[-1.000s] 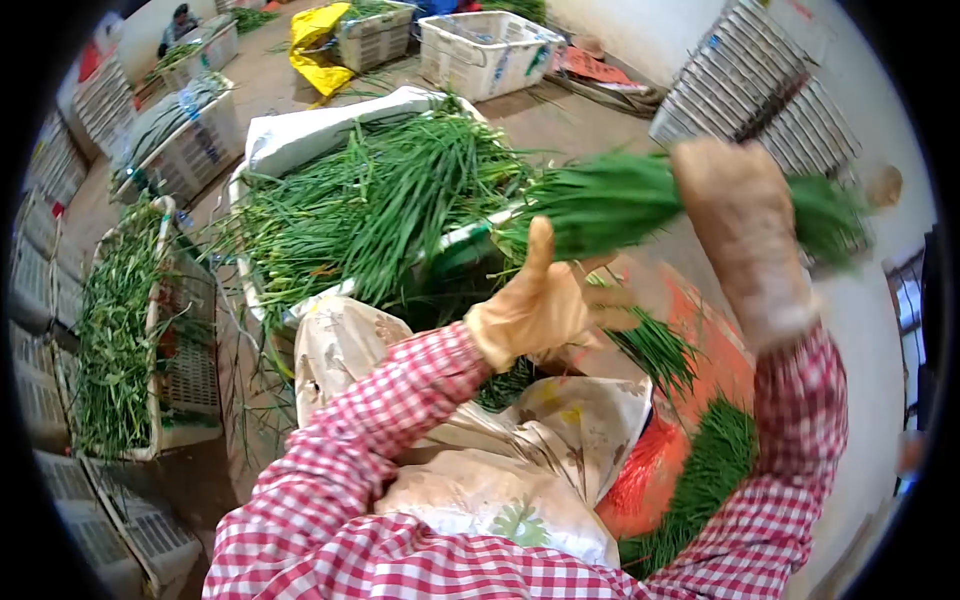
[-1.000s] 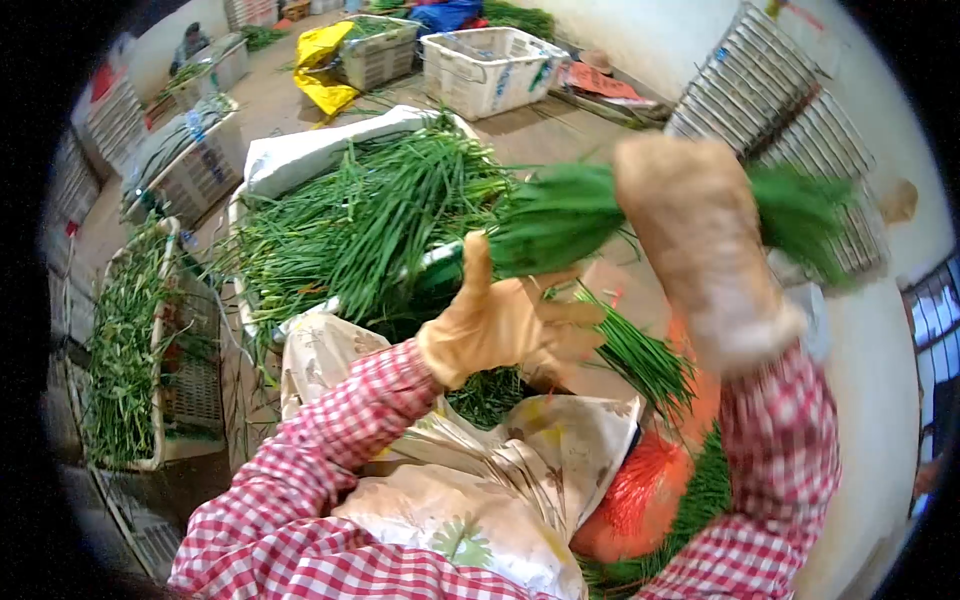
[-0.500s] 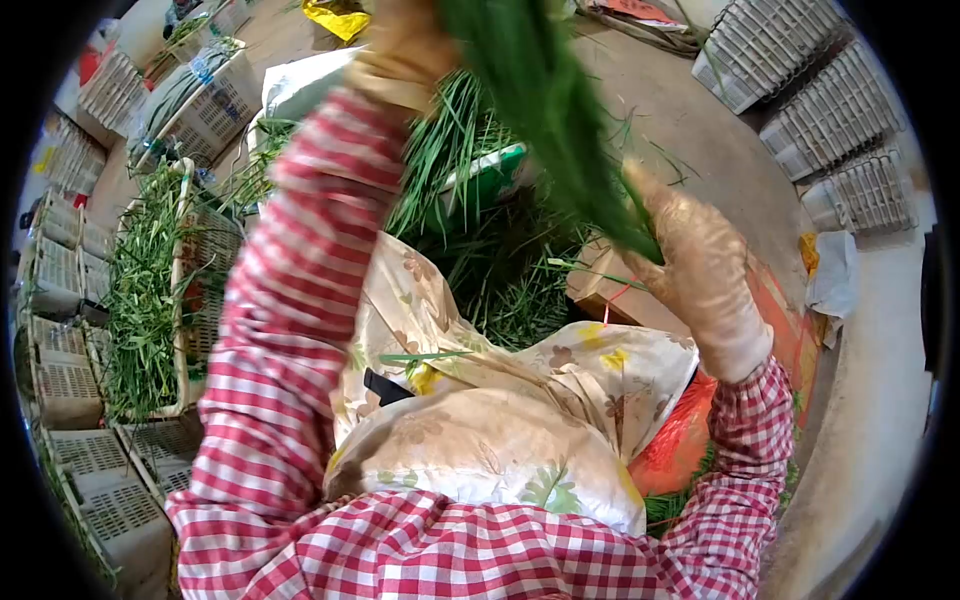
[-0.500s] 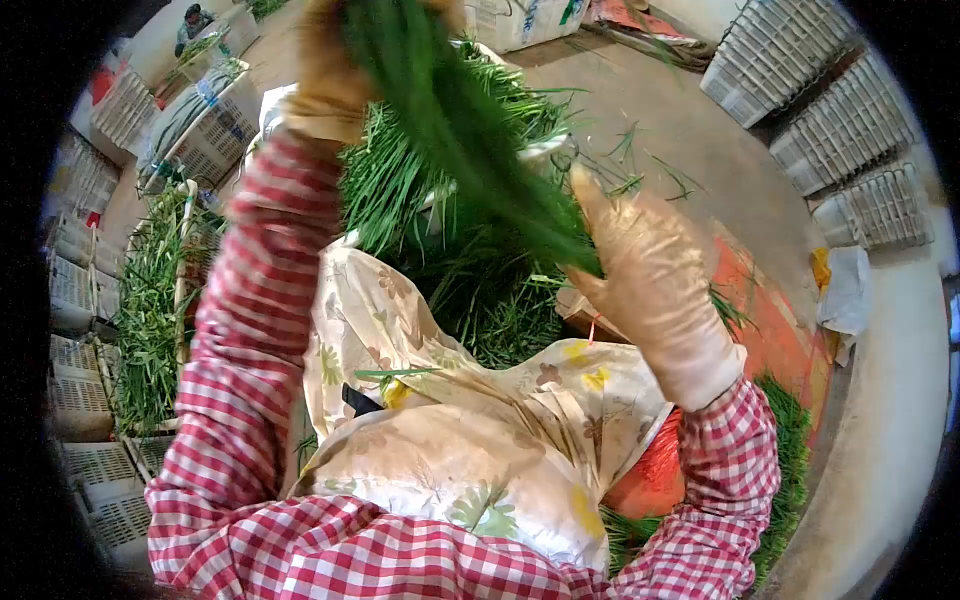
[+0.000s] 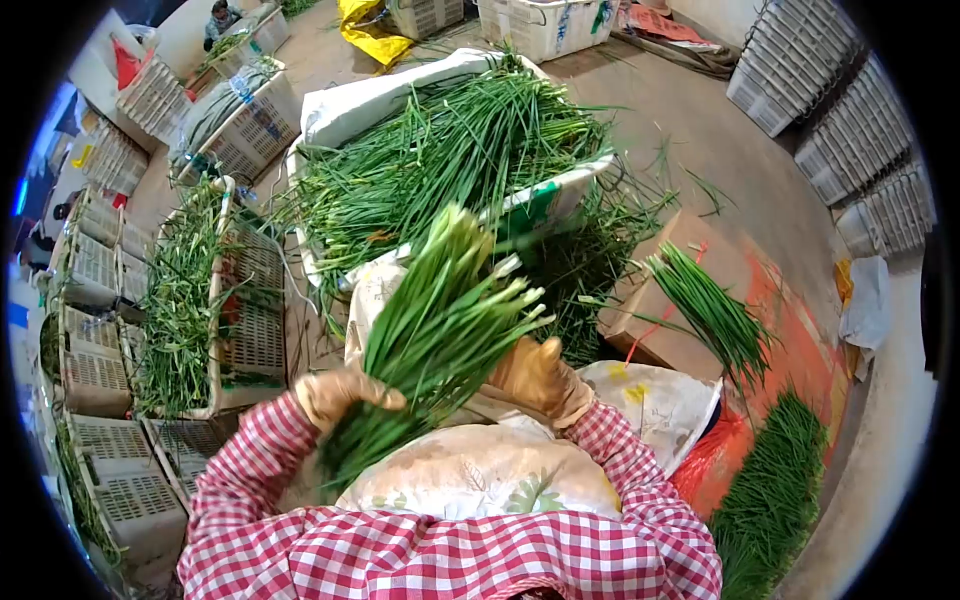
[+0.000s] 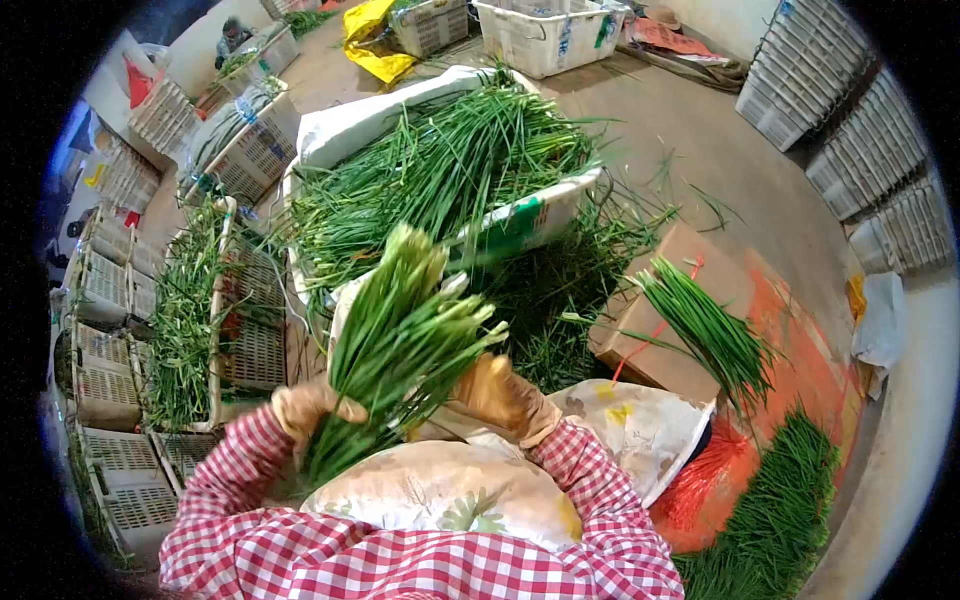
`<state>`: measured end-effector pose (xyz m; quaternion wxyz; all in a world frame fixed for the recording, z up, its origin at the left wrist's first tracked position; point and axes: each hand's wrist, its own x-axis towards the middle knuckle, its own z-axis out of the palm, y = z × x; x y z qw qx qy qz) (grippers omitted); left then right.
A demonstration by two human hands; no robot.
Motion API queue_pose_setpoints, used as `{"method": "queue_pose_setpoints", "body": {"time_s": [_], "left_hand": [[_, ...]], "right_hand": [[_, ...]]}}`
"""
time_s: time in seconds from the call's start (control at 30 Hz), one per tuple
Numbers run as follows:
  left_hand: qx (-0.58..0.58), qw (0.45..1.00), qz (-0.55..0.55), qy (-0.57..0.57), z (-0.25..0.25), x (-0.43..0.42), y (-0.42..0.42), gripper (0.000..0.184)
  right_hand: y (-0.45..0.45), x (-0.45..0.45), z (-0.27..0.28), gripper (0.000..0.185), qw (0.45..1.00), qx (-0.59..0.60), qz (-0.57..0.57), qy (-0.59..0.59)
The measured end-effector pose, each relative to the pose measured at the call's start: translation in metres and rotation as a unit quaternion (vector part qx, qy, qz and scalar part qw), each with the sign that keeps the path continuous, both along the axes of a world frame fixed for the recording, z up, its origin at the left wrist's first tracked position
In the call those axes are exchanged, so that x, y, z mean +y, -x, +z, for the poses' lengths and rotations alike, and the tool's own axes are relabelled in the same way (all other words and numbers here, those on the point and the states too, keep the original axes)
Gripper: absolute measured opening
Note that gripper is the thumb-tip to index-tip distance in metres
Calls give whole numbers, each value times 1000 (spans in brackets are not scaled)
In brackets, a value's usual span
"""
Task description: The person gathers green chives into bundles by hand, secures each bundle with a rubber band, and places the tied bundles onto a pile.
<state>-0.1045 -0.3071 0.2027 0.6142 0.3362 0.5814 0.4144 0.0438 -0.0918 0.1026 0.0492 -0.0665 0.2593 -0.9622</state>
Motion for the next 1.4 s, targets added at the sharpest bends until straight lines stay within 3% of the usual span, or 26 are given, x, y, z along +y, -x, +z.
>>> {"method": "queue_pose_setpoints", "body": {"time_s": [0.1,0.13,0.2,0.27,0.3,0.33,0.4,0.53,0.67,0.73,0.77,0.83,0.9,0.97,1.0,1.07,1.17,1.27,1.3,1.37,1.4], "left_hand": [[-112,991,68,5,-28,-25,-23,47],[-143,986,90,3,-36,-32,-28,47],[-205,969,137,-9,-48,-45,-37,47],[-262,948,180,-25,-59,-58,-46,47],[-284,937,201,-35,-65,-63,-50,47],[-304,927,217,-42,-70,-67,-56,47],[-338,906,249,-58,-79,-74,-61,47],[-390,861,312,-97,-96,-90,-73,47],[-402,833,363,-111,-98,-110,-75,47],[-409,821,383,-112,-100,-117,-75,48],[-407,816,394,-112,-99,-120,-75,48],[-415,805,410,-111,-102,-124,-79,48],[-417,798,422,-109,-101,-126,-81,48],[-418,793,430,-107,-102,-126,-82,49],[-420,791,432,-104,-102,-124,-82,49],[-421,790,435,-102,-104,-119,-82,49],[-419,790,436,-99,-103,-115,-80,50],[-412,791,442,-96,-99,-115,-83,51],[-413,790,443,-96,-99,-115,-83,51],[-413,786,448,-100,-100,-117,-85,52],[-411,785,453,-102,-101,-117,-85,52]], "right_hand": [[14,23,8,126,994,-68,-70,-41],[26,29,9,128,995,-42,-77,-53],[42,39,8,124,992,-40,-118,-30],[49,49,20,101,991,-62,-96,-63],[50,47,37,73,983,-107,-126,-81],[54,57,29,48,991,-126,-40,-16],[58,64,51,36,987,-145,-49,-42],[70,117,78,27,946,-137,-292,-45],[35,171,81,31,862,-131,-443,-209],[21,163,49,32,786,-174,-380,-456],[15,172,-18,40,712,-171,-294,-614],[-4,155,-104,43,411,-186,-58,-891],[-2,109,-104,30,174,-168,118,-963],[27,81,-92,26,292,-130,180,-930],[45,68,-81,31,406,-115,200,-884],[57,39,-163,46,319,48,-29,-946],[87,15,-196,44,290,110,-64,-949],[93,8,-199,50,263,125,63,-955],[93,3,-205,41,221,88,108,-965],[74,19,-192,19,301,103,142,-937],[62,26,-179,17,250,112,175,-946]]}}
